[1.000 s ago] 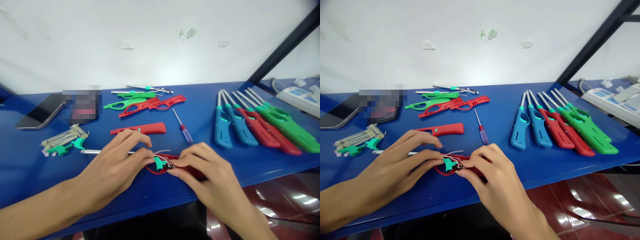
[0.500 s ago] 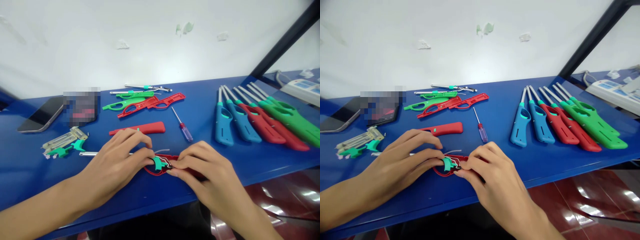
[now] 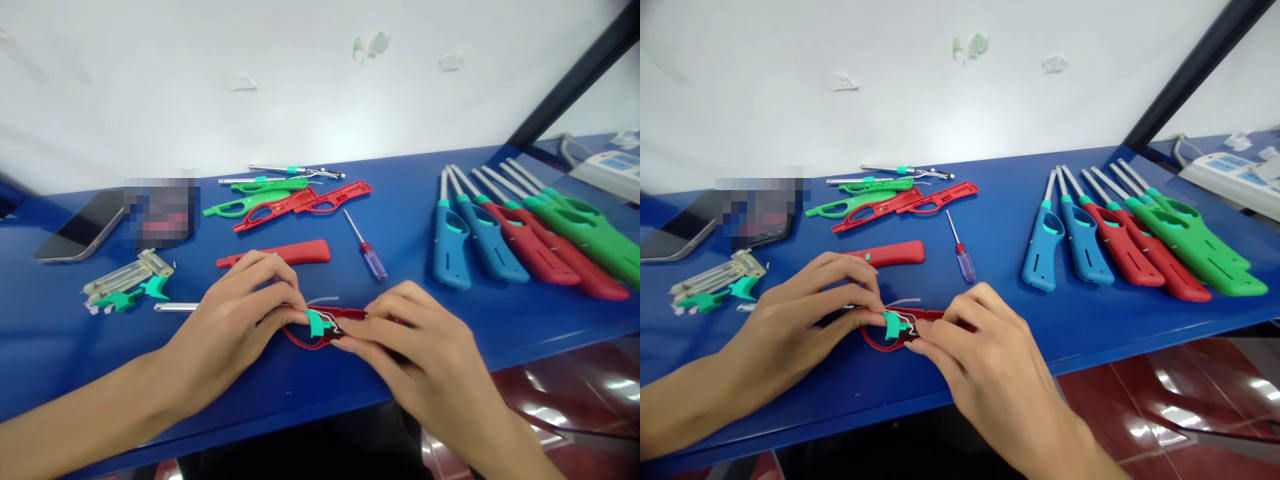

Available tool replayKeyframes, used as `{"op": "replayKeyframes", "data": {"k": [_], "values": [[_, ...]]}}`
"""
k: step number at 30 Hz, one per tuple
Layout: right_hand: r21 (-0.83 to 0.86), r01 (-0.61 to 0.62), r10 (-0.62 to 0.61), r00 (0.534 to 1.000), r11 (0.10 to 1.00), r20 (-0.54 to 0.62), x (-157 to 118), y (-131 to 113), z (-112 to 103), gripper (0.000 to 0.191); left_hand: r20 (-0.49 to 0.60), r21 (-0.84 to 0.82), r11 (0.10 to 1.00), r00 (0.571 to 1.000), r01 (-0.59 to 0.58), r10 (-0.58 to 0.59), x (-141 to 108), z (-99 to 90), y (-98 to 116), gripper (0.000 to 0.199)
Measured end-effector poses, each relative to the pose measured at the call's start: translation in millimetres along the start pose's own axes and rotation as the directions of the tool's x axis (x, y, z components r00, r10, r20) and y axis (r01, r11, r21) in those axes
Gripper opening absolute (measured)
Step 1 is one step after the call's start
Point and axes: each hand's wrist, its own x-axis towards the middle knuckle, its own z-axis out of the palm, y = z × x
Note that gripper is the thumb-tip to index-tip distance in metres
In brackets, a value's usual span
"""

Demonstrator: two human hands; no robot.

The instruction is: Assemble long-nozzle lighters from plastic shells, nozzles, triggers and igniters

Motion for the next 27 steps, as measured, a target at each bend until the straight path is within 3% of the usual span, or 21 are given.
{"op": "replayKeyframes", "data": {"k": [4,12,17,23,27], "values": [[-0.005,-0.001,0.001,1.0,1.0,0.011,-0.1,-0.1,-0.3,0.01,-0.022,0.023,1.0,1.0,-0.015,0.016,-3.2,4.0,0.3,0.015],[-0.005,0.012,-0.012,1.0,1.0,0.005,0.1,0.2,0.4,0.005,0.003,0.226,0.971,0.997,-0.075,0.076,-9.0,2.5,7.6,0.012],[-0.015,0.007,-0.007,1.0,1.0,-0.01,0.4,-2.4,1.1,0.007,-0.008,0.12,0.993,1.0,-0.016,0.017,-6.5,4.2,7.3,0.014],[-0.007,0.0,0.0,0.999,1.0,-0.05,0.7,-3.8,0.5,0.009,-0.048,0.127,0.991,0.998,-0.04,0.046,-6.4,8.6,7.5,0.012],[0.001,0.01,-0.01,0.999,1.0,-0.033,1.5,-3.6,-0.3,0.009,-0.031,0.088,0.996,1.0,-0.001,0.004,-6.3,8.8,8.3,0.015]]}}
